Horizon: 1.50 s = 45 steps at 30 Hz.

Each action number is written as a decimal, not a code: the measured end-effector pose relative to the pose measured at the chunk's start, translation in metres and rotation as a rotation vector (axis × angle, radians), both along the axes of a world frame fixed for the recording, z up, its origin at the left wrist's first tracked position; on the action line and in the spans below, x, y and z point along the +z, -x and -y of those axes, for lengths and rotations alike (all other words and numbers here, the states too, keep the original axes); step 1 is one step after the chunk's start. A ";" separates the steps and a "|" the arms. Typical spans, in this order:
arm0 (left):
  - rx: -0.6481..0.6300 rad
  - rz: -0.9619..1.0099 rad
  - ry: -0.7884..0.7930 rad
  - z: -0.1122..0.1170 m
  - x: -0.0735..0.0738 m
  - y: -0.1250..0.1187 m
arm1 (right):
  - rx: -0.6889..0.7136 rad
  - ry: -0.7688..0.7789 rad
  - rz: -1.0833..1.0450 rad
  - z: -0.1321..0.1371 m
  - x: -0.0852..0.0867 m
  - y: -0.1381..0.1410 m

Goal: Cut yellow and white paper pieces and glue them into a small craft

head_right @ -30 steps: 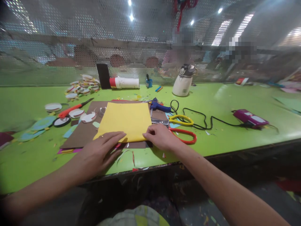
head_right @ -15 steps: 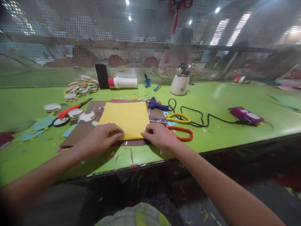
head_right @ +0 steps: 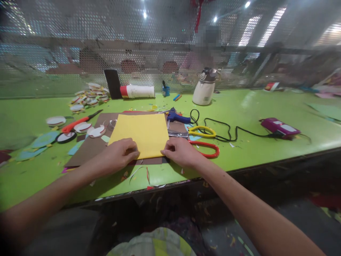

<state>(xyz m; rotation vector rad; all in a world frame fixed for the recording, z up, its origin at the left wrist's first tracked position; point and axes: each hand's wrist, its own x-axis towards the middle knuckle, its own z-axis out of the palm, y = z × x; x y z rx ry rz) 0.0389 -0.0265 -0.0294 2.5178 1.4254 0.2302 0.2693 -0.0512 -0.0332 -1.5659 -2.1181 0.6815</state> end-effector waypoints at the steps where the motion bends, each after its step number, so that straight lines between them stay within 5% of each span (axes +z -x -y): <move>1: -0.001 -0.011 0.000 0.000 0.000 0.000 | -0.005 0.003 0.003 -0.001 0.000 0.001; 25: -0.039 -0.110 -0.026 -0.002 0.005 -0.005 | -0.039 -0.034 0.078 -0.002 -0.001 0.004; 31: -0.009 0.080 0.116 -0.002 0.001 0.004 | -0.060 -0.037 0.087 0.000 -0.002 0.005; 39: -0.111 0.236 0.096 0.006 0.002 0.015 | -0.055 -0.037 0.033 -0.001 -0.005 0.003; 45: 0.025 0.288 0.234 0.008 0.004 0.010 | -0.012 -0.004 -0.043 0.004 -0.001 0.001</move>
